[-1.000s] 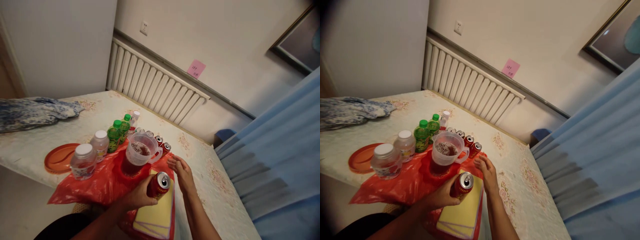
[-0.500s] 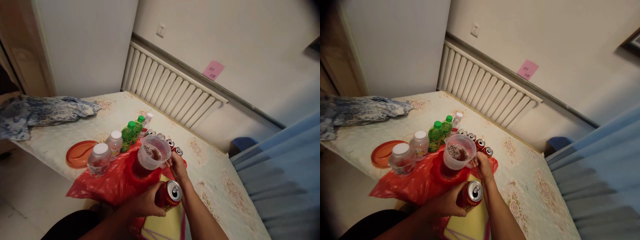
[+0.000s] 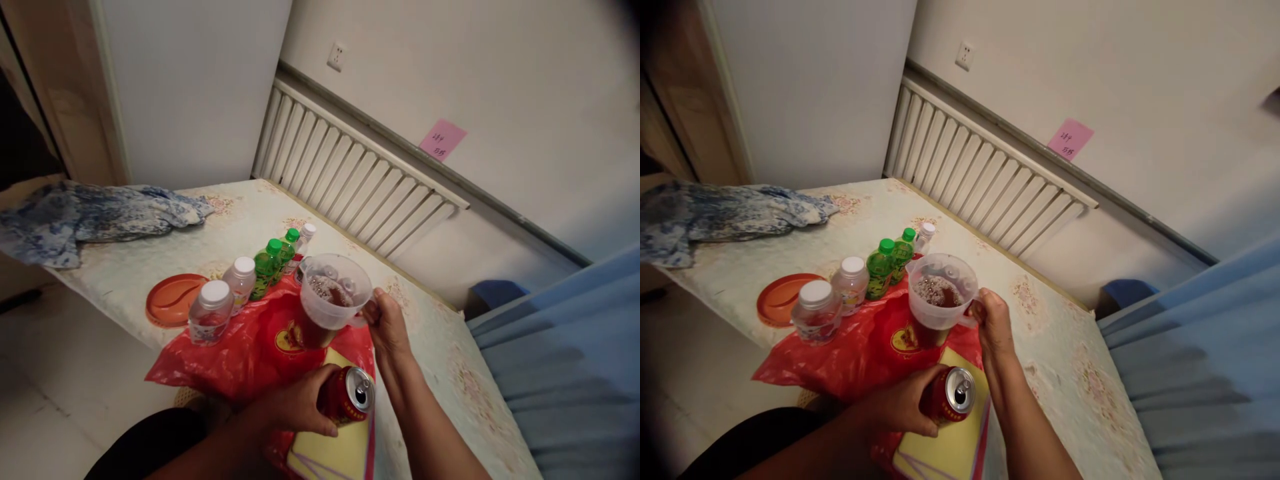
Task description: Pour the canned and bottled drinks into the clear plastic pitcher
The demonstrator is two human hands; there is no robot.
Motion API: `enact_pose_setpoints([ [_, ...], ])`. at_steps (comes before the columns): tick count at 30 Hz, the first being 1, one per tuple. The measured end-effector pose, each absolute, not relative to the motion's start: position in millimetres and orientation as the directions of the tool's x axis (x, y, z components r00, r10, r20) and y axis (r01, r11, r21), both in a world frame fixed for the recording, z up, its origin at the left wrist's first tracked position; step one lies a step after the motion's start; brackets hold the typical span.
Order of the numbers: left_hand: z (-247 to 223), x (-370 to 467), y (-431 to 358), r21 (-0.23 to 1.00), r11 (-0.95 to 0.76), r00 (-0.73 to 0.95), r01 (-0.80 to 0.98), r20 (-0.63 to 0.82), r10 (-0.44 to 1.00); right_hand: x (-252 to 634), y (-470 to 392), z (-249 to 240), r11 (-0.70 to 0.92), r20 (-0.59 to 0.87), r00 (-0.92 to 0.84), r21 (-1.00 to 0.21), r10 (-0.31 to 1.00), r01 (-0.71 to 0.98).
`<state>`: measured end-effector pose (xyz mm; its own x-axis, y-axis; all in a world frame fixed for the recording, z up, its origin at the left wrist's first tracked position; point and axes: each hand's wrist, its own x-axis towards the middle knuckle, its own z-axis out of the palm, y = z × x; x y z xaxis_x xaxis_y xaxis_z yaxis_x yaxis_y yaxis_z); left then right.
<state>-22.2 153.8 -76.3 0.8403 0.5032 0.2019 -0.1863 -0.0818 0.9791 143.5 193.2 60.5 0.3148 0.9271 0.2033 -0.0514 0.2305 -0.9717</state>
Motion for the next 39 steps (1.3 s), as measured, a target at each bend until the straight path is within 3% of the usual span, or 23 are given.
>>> enact_pose_setpoints([
  [8,-56.3,-23.0,161.3,0.984,-0.065,0.823,-0.164,0.173,0.541,184.5,151.1,132.6,0.288,0.292,0.471,-0.954,0.832,0.082],
  [14,-56.3,-17.5,180.8,0.977,-0.164,0.715,-0.136,0.211,0.667,215.1,108.9,156.3,0.196,0.269,0.549,-0.962,0.792,0.189],
  [27,-47.9,-15.1,201.6,0.968,-0.252,0.561,-0.004,0.210,0.801,238.6,41.2,132.3,-0.121,0.112,0.593,-0.933,0.798,0.339],
  [39,-51.2,-12.8,204.0,0.958,-0.283,0.532,0.050,0.214,0.819,231.8,41.9,123.9,-0.203,0.073,0.532,-0.875,0.843,0.440],
])
